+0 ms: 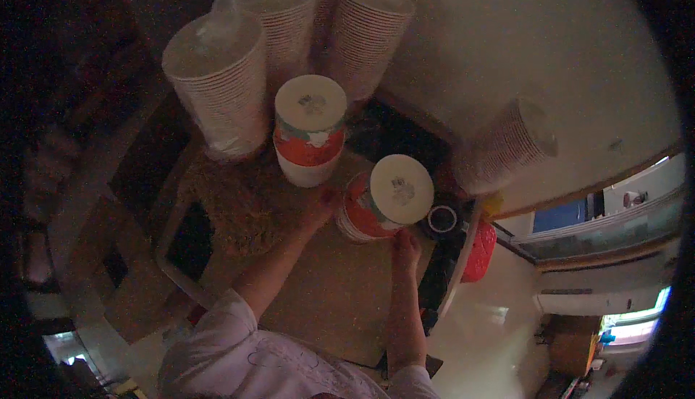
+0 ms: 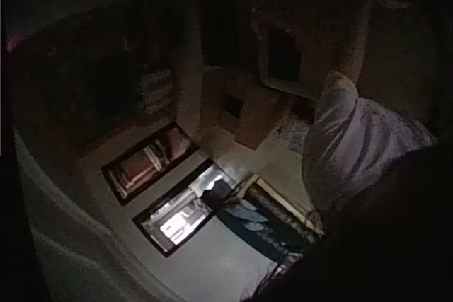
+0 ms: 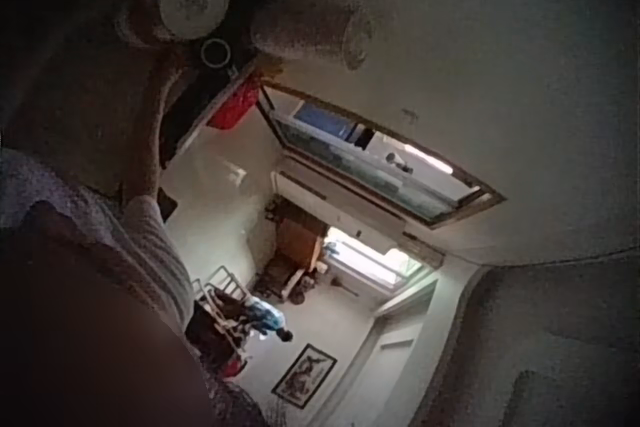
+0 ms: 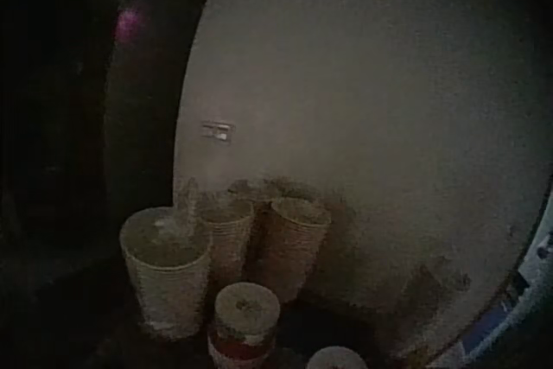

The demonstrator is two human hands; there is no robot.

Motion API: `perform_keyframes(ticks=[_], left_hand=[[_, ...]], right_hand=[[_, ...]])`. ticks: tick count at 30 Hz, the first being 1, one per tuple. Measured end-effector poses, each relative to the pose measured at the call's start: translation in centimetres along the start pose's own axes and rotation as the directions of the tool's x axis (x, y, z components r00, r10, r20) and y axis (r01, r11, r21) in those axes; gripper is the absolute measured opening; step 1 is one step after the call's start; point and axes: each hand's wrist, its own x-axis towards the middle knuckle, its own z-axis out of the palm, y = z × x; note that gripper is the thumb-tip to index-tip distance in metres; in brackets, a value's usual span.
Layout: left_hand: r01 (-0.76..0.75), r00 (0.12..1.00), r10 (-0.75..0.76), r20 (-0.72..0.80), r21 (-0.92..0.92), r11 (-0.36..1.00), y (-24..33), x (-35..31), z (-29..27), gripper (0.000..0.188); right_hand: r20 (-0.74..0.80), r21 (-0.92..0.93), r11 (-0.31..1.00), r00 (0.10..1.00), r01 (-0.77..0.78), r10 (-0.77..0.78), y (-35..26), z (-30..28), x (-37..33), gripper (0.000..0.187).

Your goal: Inspecting and stacking paper bowls at a manufacturing workstation.

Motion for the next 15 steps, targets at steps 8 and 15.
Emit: perform_keyframes(ticks=[8,15], left_hand=[[0.093,0.985,-0.069,0.159,-0.148,0.985,2.0,-0.5,-0.4,0.017],[-0.094,0.964,0.105,0.243,-0.055,0.994,0.8,0.7,-1.5,0.018]], right_hand=[[-0.062,-0.025,1.000,0.998,-0.001,-0.001,0.7,-0.4,0.1,0.011],[-0.085,-0.148,0.988,0.995,0.046,-0.059,1.6,-1.6,-1.3,0.011]])
